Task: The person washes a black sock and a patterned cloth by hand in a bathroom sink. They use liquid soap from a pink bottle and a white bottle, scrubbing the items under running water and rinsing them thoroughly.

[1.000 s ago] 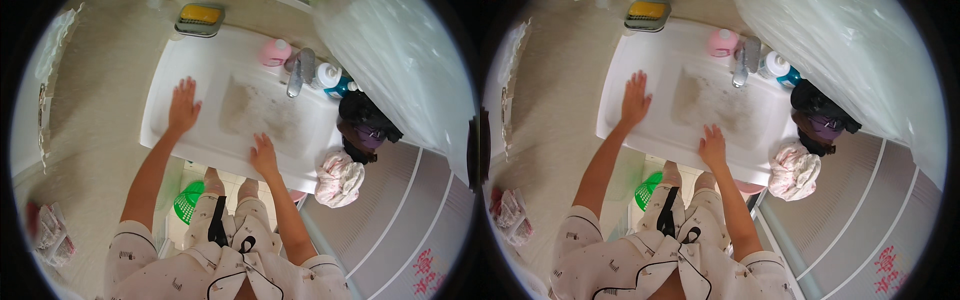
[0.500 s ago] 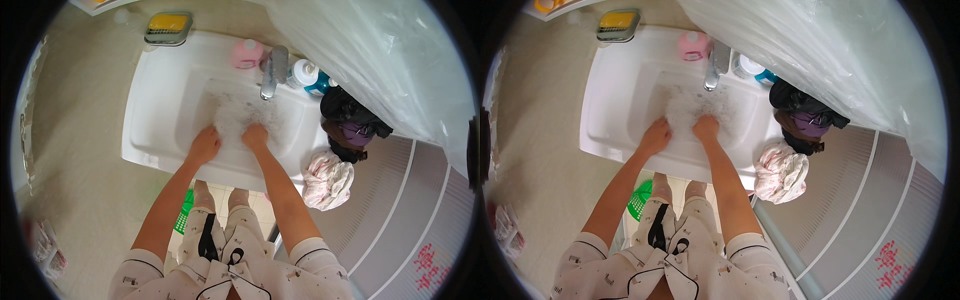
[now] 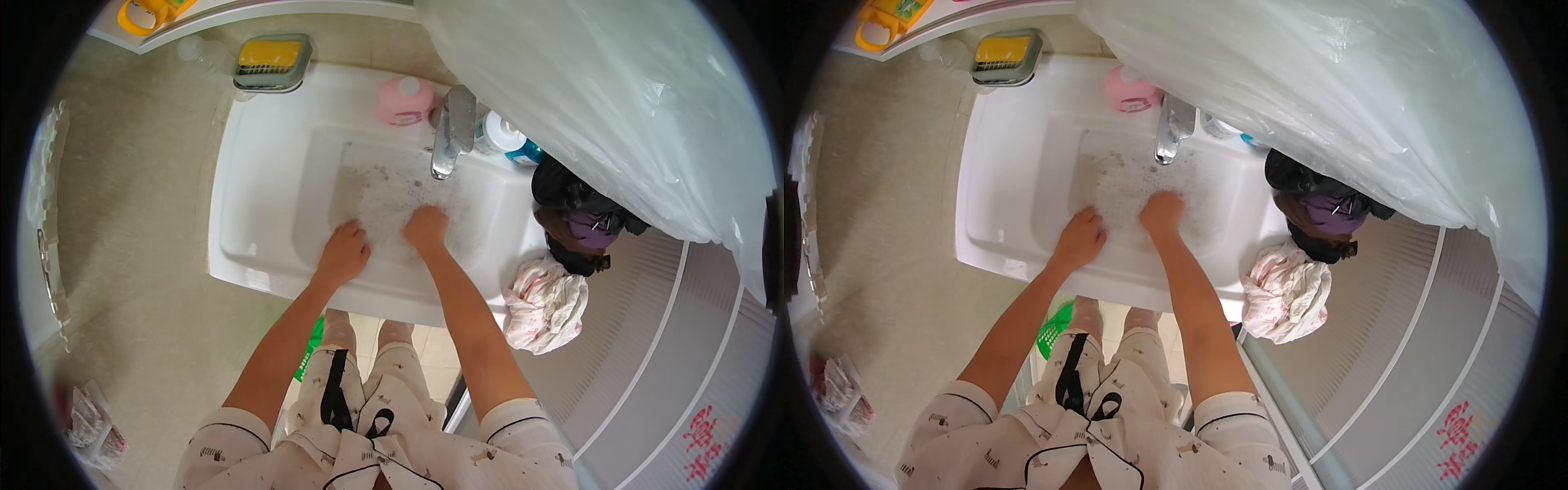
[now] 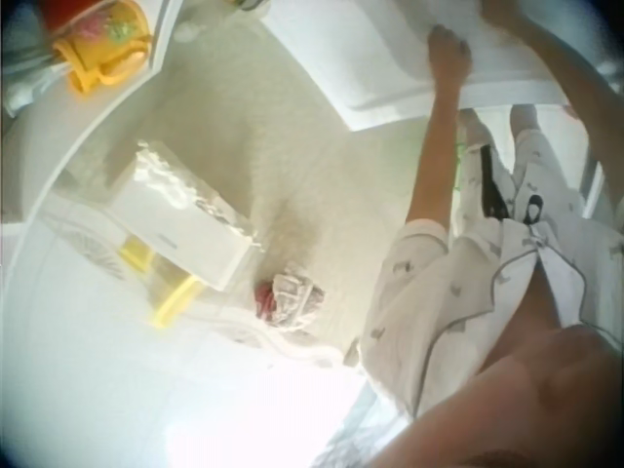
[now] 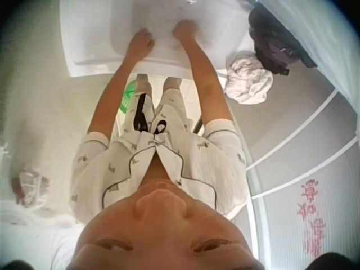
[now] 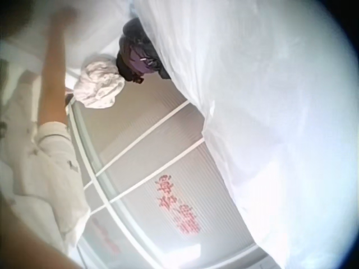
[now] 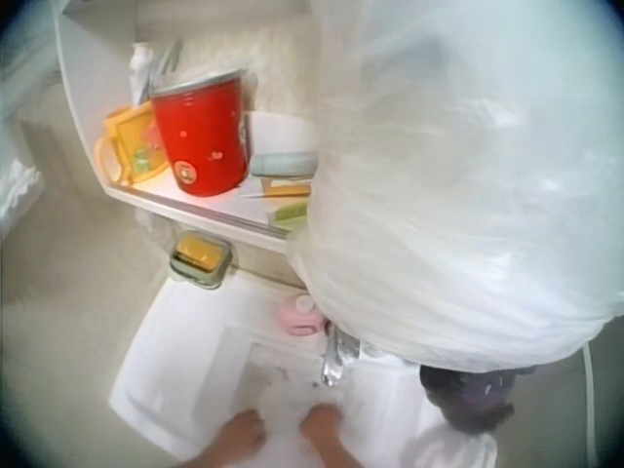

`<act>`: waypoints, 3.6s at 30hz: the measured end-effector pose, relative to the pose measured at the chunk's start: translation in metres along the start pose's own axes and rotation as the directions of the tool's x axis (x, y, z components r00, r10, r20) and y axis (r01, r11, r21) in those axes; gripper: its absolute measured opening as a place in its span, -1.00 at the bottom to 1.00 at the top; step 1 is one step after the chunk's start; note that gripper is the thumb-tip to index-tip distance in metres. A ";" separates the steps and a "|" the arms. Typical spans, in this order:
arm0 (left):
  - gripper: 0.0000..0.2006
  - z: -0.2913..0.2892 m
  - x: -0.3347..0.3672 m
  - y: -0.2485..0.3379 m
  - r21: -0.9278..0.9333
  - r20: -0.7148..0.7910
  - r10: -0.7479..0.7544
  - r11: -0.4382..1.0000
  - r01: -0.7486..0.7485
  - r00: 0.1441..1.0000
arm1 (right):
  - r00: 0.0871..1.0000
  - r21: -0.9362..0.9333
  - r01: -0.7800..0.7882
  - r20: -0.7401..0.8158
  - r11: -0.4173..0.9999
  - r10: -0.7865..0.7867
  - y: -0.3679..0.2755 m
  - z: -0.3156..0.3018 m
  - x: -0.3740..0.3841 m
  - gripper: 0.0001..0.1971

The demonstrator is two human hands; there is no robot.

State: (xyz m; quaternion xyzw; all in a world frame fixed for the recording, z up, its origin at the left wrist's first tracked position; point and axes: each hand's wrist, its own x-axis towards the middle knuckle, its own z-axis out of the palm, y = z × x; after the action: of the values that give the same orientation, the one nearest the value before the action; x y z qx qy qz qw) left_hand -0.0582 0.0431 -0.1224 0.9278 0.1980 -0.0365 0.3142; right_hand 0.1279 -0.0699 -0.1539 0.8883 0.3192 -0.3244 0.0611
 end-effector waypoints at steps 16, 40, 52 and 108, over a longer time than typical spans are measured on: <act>-0.56 -0.120 -0.028 -0.049 0.147 -0.379 0.050 0.989 0.007 0.924 | 0.982 0.297 -0.068 -0.147 0.952 0.116 -0.034 0.028 -0.008 -0.38; -0.30 -0.119 -0.021 -0.078 0.265 -0.259 -0.114 0.947 0.184 0.959 | 0.838 -0.050 0.098 -0.535 0.994 -0.109 -0.009 0.032 0.081 -0.85; -0.31 -0.120 -0.023 -0.081 0.276 -0.263 -0.124 0.941 0.198 0.957 | 0.913 0.043 -0.032 -0.404 0.999 0.047 -0.035 -0.008 0.077 -0.85; -0.31 -0.115 -0.022 -0.080 0.311 -0.292 -0.105 0.930 0.198 0.951 | 0.897 0.382 0.051 -0.424 0.923 0.126 0.014 0.012 0.075 -0.73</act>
State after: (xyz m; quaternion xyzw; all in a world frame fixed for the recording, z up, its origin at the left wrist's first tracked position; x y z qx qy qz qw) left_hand -0.1162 0.1624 -0.0713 0.9456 0.3015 0.0331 0.1175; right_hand 0.1740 -0.0446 -0.2108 0.9392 0.2374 -0.1696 -0.1813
